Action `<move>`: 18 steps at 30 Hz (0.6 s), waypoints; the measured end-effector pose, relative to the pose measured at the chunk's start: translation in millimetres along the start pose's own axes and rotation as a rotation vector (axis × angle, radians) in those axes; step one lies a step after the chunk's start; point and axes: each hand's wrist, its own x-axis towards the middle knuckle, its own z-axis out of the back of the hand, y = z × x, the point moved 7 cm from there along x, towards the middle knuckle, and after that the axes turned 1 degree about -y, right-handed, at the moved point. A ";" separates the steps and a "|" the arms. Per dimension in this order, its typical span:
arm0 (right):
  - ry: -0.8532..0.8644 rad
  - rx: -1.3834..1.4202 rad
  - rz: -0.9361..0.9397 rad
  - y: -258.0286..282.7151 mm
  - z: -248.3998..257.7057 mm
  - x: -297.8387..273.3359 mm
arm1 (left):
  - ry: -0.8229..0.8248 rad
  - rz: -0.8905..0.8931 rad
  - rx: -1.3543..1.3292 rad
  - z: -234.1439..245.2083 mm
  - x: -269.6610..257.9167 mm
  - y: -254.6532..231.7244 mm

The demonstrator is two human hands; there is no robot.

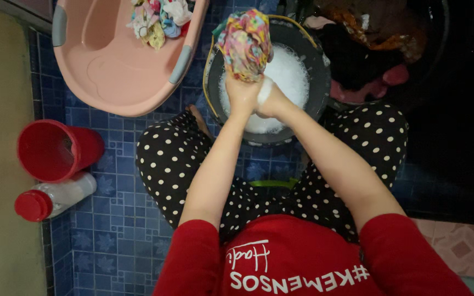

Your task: The person hand washes several pieces of clothing in a bucket of soapy water. They scrub and rinse a colorful patterned cloth, a dark brown cloth, and a white cloth, using a red brush on the white item. Washed items are placed into a pink basin beside the bucket.

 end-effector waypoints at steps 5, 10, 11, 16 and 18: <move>-0.037 -0.593 -0.042 -36.7 -5.8 10.1 | -0.050 0.039 0.170 2.6 -6.3 17.4; -0.219 -0.240 -0.055 -25.5 -8.5 34.0 | -0.186 0.038 0.013 40.6 41.3 20.9; -0.248 -0.161 0.158 -1.7 -9.4 59.1 | -0.183 -0.010 -0.030 52.4 65.8 19.4; -0.082 0.518 0.298 40.4 -18.4 145.6 | -0.087 0.165 -0.165 121.7 165.1 11.8; -0.143 0.355 0.297 35.4 -11.7 149.0 | -0.035 0.127 0.031 127.9 178.3 3.0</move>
